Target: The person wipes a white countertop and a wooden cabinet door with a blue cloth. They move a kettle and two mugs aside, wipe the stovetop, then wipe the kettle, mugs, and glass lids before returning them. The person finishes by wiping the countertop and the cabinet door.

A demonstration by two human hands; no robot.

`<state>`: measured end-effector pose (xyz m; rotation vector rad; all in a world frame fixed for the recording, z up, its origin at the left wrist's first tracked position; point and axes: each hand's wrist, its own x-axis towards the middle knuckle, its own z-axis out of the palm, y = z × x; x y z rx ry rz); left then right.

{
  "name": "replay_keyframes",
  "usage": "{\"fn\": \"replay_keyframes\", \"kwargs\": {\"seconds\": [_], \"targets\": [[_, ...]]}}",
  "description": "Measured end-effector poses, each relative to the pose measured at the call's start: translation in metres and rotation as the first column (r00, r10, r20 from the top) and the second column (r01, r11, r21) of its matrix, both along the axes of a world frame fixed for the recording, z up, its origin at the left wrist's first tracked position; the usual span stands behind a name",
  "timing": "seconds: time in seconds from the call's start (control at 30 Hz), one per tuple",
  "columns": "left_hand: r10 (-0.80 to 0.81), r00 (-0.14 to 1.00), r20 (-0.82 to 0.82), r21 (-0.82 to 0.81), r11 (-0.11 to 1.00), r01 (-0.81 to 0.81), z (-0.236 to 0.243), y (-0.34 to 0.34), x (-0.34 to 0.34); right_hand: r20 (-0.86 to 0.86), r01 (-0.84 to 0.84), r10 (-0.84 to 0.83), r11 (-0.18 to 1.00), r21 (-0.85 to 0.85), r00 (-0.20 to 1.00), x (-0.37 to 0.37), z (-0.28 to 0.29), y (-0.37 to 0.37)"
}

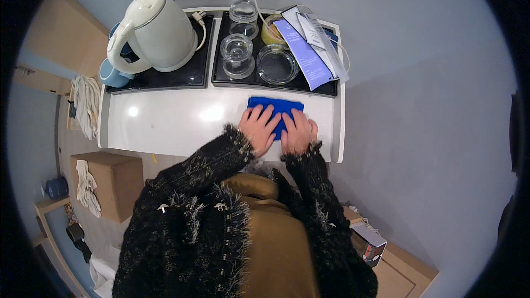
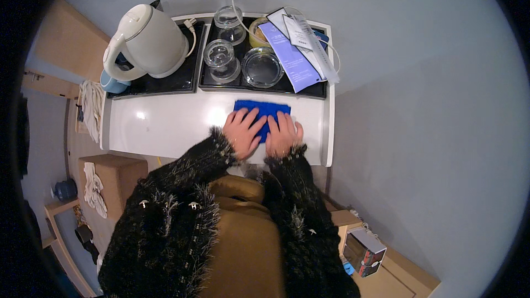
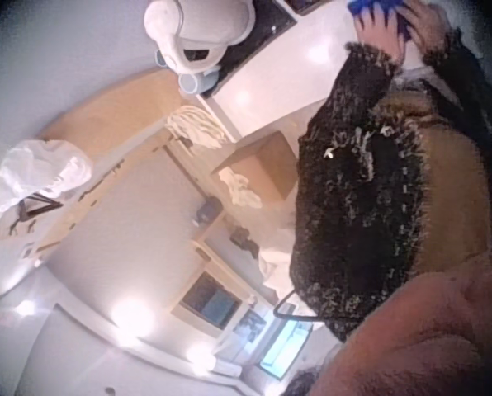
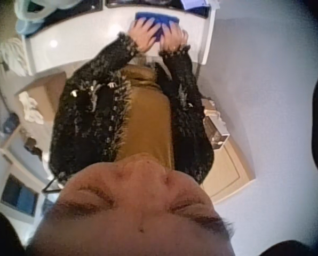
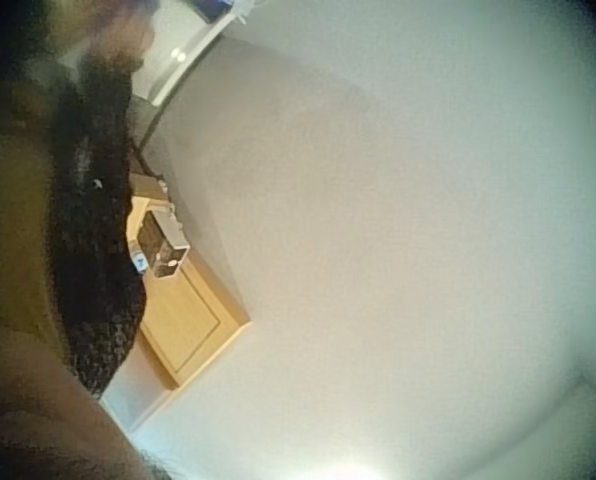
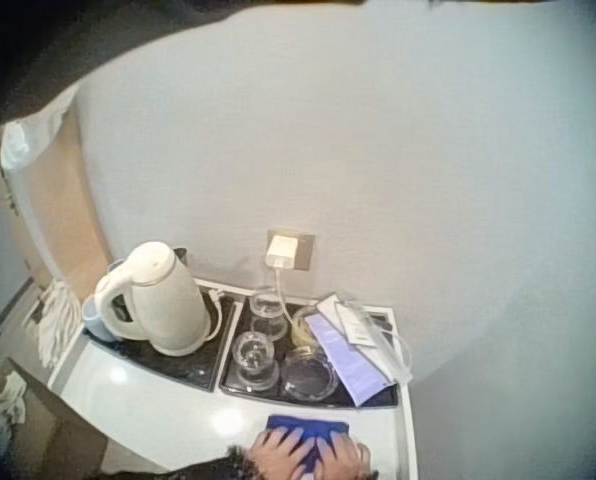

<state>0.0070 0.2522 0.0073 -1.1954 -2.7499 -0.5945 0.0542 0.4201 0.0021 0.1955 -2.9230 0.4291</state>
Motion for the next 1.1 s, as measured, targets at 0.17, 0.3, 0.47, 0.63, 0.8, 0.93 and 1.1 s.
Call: {"fn": "replay_keyframes", "kwargs": {"seconds": [0.17,0.3,0.47,0.63,0.8,0.93,1.1], "targets": [[-0.099,0.991,0.092,-0.025,0.994,0.102,0.010,0.002,0.053,0.048,-0.011,0.014,0.998,-0.055,0.999,0.057,0.009,0.015],[-0.097,0.995,0.038,0.006,0.995,0.096,0.003,0.028,0.040,0.031,0.040,-0.039,0.999,-0.012,0.999,0.053,0.009,0.032],[-0.067,0.997,-0.037,0.066,0.995,0.070,-0.006,0.078,0.000,-0.117,0.137,-0.132,0.990,0.033,0.984,0.004,-0.010,0.058],[-0.191,0.981,-0.022,0.033,0.981,0.192,-0.005,0.075,0.007,-0.113,0.115,-0.116,0.993,-0.015,0.987,0.032,-0.012,0.064],[-0.233,0.972,-0.015,0.041,0.971,0.234,-0.002,0.054,0.059,0.095,0.064,-0.057,0.996,-0.068,0.994,0.093,0.013,0.053],[-0.233,0.972,0.021,0.096,0.968,0.230,-0.009,0.063,0.051,0.050,0.064,-0.060,0.994,-0.085,0.997,0.091,0.010,0.053],[-0.142,0.986,-0.088,0.161,0.975,0.155,-0.017,0.091,0.023,-0.158,0.117,-0.122,0.992,-0.039,0.980,0.054,-0.013,0.058]]}}
